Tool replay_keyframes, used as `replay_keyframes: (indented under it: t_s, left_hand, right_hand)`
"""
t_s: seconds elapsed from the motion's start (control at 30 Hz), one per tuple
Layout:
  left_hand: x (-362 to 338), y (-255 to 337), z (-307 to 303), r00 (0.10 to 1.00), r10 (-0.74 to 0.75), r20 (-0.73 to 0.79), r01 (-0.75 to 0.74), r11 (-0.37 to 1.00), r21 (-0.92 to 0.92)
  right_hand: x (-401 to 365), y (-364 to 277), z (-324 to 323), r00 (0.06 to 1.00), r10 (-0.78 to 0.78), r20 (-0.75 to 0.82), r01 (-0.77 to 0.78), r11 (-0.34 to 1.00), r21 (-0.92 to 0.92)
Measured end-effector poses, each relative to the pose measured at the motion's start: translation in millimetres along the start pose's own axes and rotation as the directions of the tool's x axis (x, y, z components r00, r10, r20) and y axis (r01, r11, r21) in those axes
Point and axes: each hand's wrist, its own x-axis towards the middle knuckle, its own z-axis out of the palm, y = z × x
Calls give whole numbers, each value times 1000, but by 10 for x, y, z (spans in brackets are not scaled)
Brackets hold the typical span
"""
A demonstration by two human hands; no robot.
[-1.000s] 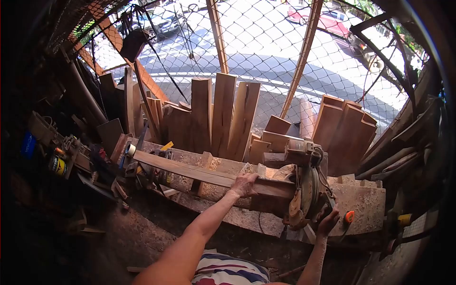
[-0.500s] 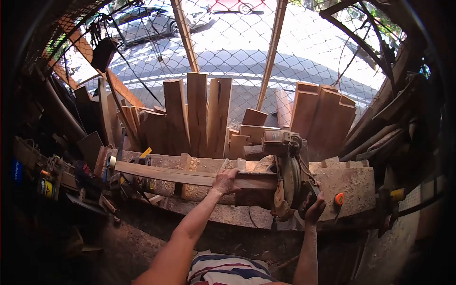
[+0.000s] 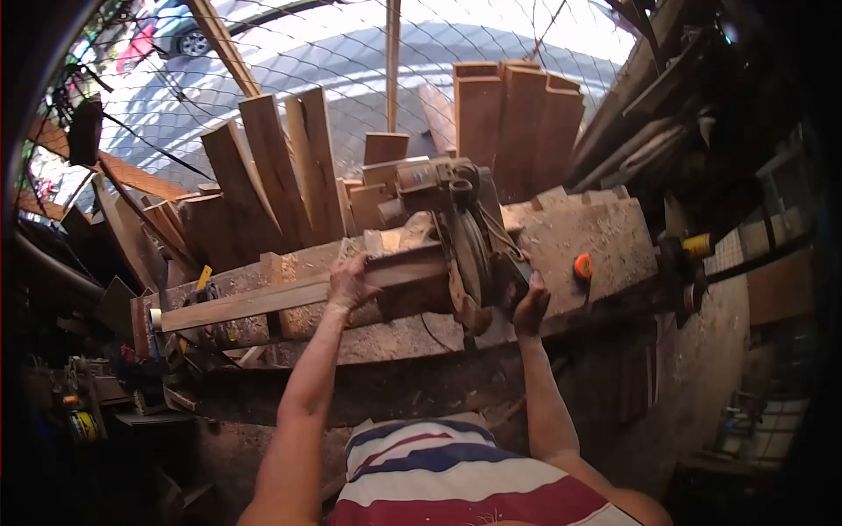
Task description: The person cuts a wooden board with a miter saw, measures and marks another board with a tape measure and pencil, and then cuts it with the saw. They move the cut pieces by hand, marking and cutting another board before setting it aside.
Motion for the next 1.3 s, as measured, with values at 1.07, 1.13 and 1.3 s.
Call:
replay_keyframes:
  t_s: [1.07, 1.13, 1.3]
  left_hand:
    - [-417, -373, -503, 961, -165, 221, 84, 937, 338]
    - [-649, -805, -634, 955, -209, 212, 119, 921, 370]
    - [-747, -1564, -704, 956, -225, 188, 127, 895, 427]
  right_hand:
    - [-807, -1018, 1399, 607, -483, 631, 752, 607, -258]
    - [-829, -368, 1723, 645, -408, 646, 750, 501, -432]
    - [-864, 222, 1946, 749, -277, 602, 657, 426, -622]
